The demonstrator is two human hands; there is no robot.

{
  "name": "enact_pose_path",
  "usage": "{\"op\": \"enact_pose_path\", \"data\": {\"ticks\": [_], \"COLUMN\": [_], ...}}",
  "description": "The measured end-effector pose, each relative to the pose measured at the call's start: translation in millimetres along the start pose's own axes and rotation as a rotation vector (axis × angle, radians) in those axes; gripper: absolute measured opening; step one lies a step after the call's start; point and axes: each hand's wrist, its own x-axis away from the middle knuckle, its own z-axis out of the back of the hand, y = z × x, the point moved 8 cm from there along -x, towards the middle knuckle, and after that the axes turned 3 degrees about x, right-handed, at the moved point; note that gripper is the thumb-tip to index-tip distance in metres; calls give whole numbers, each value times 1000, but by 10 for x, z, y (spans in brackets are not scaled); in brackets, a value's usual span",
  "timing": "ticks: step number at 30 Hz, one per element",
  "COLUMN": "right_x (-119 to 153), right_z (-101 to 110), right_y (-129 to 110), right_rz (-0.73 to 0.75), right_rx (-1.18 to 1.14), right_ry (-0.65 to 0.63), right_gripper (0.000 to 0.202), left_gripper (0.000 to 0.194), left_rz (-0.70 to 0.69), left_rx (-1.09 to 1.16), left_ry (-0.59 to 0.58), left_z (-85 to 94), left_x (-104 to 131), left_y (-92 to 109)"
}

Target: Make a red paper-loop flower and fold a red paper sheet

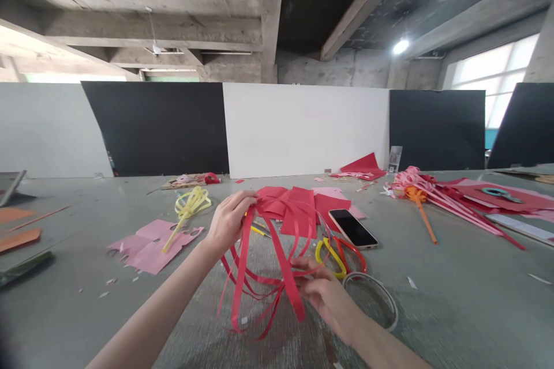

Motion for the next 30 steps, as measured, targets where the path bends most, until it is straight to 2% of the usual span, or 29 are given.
{"op": "enact_pose_path", "data": {"ticks": [7, 12, 17, 19, 25, 30], "right_x": [-2, 0, 18, 37, 8, 18], "right_z": [-22, -2, -30, -43, -8, -39], "right_y": [-62, -74, -77, -100, -65, -52], "right_rz": [25, 41, 4, 9, 29, -1], "right_rx": [-43, 24, 24, 28, 74, 103], "right_ry": [15, 37, 23, 26, 23, 26], "right_gripper": [25, 28, 28, 31, 22, 26], "left_gripper": [18, 24, 22, 21, 18, 16], "left_rz": [60, 39, 36, 40, 82, 55], "left_rx": [26, 7, 4, 0, -21, -24], "left_ry": [-36, -41, -39, -21, 106, 188], "left_z": [-61, -73, -82, -69, 60, 172], "left_x": [23, 10, -1, 6, 19, -19], "left_y": [-63, -46, -21, -26, -77, -8]}}
